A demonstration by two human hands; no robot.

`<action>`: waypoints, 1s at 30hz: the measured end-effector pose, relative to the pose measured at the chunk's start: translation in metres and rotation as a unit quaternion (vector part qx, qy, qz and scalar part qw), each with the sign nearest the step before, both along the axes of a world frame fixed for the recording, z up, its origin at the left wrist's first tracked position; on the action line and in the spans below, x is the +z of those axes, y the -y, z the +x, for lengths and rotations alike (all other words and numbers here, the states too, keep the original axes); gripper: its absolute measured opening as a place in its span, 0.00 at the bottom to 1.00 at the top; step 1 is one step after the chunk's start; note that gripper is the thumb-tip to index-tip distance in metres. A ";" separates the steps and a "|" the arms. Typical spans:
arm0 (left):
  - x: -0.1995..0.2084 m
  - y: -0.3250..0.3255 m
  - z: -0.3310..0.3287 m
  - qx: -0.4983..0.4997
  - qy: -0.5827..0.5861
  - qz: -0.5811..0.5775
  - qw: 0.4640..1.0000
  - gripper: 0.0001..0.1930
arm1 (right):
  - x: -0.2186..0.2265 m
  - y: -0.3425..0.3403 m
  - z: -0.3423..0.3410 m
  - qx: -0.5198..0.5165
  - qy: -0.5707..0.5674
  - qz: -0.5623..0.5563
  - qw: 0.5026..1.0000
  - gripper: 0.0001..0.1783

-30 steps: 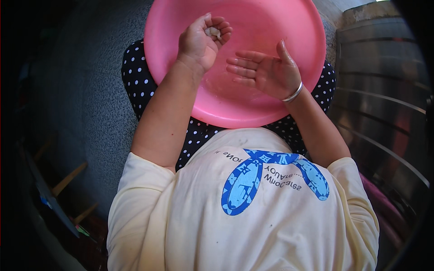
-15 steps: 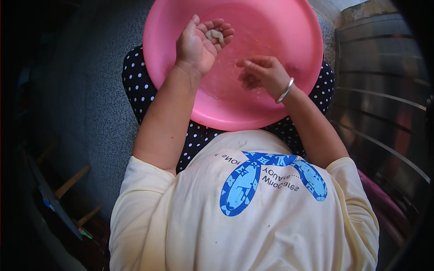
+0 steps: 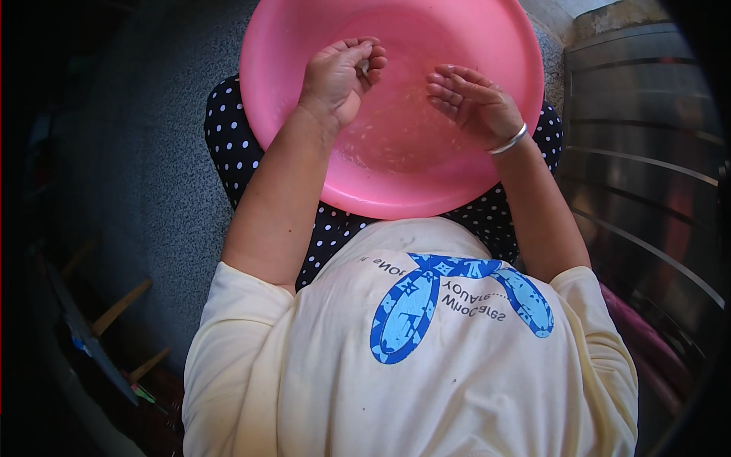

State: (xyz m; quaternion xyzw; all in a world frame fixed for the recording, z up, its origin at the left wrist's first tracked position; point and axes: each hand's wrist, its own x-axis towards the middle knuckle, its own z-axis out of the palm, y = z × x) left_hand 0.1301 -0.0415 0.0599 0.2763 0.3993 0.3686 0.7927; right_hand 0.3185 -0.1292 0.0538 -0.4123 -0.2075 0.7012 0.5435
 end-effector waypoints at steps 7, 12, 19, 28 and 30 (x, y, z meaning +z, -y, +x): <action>-0.002 -0.003 -0.002 0.030 0.005 -0.013 0.999 0.06 | 0.002 -0.016 0.011 0.096 0.433 -0.063 0.894 0.16; 0.003 -0.002 0.009 0.016 0.025 -0.010 1.000 0.06 | -0.152 0.001 0.018 0.203 0.566 0.085 0.795 0.12; -0.002 -0.001 -0.004 0.036 0.022 -0.016 0.999 0.07 | -0.032 0.015 -0.079 0.409 0.603 0.167 0.665 0.13; 0.002 0.001 -0.005 0.028 0.046 -0.019 0.998 0.09 | 0.014 -0.026 -0.008 0.155 0.703 0.178 0.671 0.07; 0.003 0.002 -0.005 0.028 0.044 -0.013 0.999 0.09 | 0.022 -0.022 -0.003 0.084 0.648 0.153 0.741 0.07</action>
